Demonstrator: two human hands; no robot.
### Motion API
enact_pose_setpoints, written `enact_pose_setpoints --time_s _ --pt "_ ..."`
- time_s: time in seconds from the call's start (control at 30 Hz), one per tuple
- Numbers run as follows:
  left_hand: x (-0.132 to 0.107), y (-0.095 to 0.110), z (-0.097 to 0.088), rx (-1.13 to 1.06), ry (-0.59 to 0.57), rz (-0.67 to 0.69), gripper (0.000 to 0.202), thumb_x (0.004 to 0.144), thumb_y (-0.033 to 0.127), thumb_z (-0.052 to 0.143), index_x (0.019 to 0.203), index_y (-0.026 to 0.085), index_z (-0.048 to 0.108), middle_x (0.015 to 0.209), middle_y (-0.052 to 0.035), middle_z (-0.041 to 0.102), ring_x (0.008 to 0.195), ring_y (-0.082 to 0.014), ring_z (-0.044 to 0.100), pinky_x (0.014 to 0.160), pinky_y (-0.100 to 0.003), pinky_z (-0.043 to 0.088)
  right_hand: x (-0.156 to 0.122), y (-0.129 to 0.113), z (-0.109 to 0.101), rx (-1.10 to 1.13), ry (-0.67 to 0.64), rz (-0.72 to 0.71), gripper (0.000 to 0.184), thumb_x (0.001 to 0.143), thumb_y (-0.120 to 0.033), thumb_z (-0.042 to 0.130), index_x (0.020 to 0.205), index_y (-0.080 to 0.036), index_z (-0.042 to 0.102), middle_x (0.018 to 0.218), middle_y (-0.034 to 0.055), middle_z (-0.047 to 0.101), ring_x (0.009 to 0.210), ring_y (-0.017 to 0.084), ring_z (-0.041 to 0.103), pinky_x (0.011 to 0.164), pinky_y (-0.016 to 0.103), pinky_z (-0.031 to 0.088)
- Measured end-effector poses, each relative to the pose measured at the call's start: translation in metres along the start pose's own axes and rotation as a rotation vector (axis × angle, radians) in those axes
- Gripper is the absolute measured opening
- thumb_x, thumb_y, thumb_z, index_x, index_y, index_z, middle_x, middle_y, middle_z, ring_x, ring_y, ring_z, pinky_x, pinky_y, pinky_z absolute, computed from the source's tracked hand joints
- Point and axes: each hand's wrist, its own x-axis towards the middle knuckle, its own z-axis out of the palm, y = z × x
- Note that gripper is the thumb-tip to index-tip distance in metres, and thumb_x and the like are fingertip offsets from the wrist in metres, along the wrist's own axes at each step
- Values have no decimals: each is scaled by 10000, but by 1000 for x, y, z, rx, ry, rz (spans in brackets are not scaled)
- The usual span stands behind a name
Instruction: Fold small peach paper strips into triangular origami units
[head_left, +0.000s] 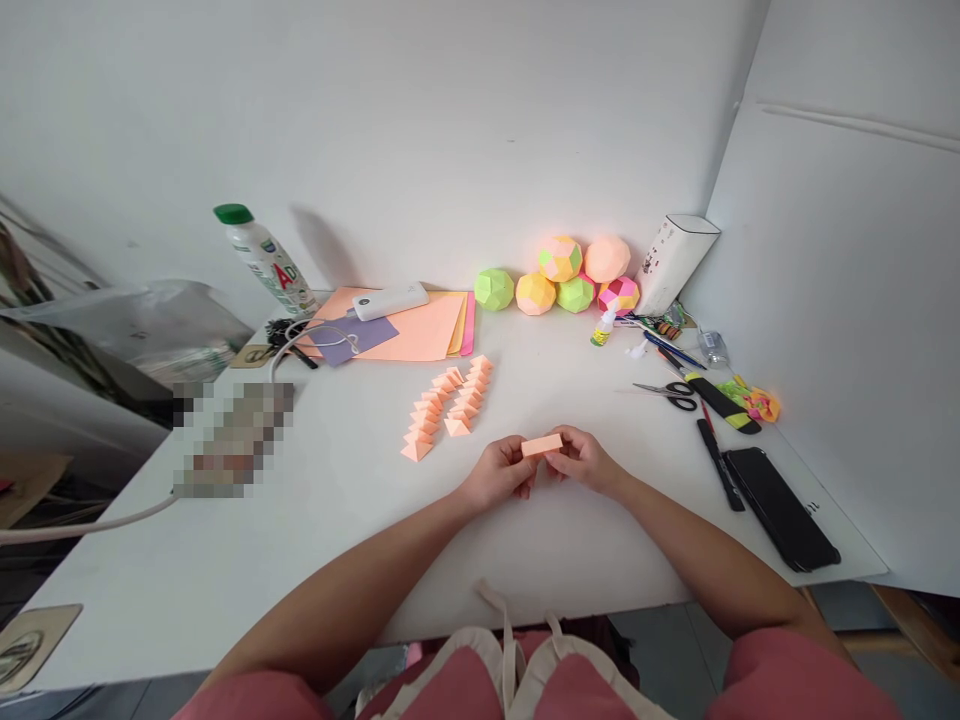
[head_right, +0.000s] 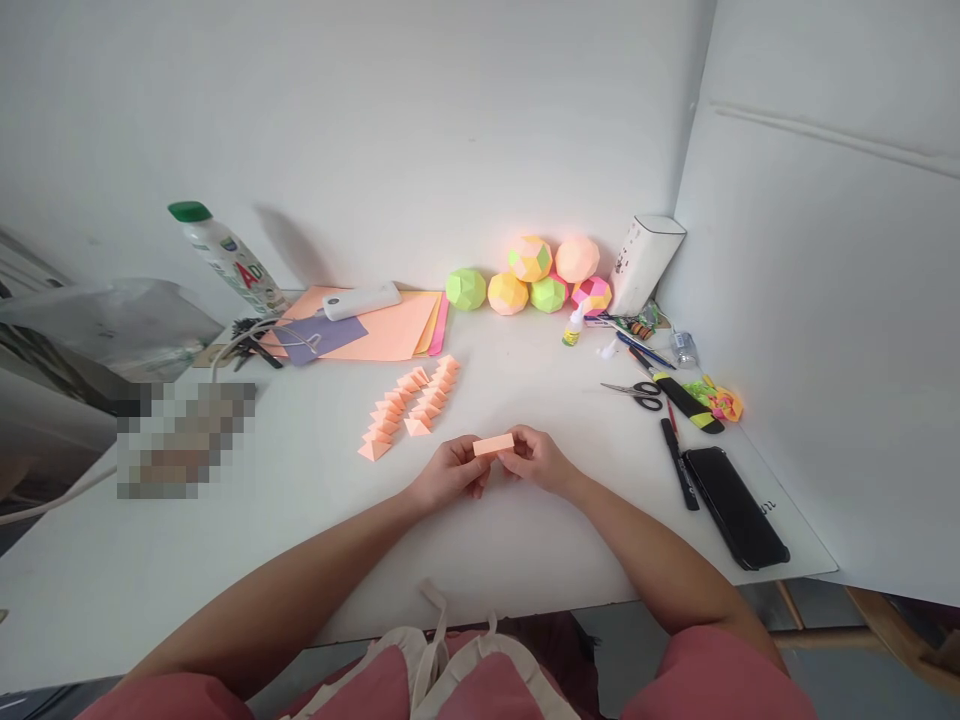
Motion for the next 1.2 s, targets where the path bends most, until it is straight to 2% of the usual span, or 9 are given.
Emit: enact_pose_setpoints --time_s 0.1,0.33,0.7,1.2 --pt "-1 0 1 30 -9 -5 223 763 363 568 762 151 499 531 26 538 428 -80 496 434 -197 379 0 2 -2 -34 -48 24 151 770 -282 571 823 -140 562 733 11 550 618 105 538 557 235 432" --pt "-2 1 1 57 -41 -11 176 764 320 566 761 153 512 538 30 540 438 -78 489 448 -200 382 -2 -1 -2 -23 -51 7 46 728 -160 534 753 -138 565 672 3 545 610 111 530 550 235 412" --pt "-2 0 0 4 -8 17 275 787 413 561 734 164 459 516 32 535 427 -78 486 441 -197 369 -2 2 -4 41 -38 22 123 772 -269 564 800 -151 544 658 -1 553 591 114 532 546 247 426" --pt "-3 -1 0 -22 -8 31 312 787 459 550 723 182 421 512 42 534 436 -88 484 452 -210 371 -3 0 -4 46 -37 40 124 792 -272 552 813 -151 536 678 -2 550 610 114 533 560 251 429"
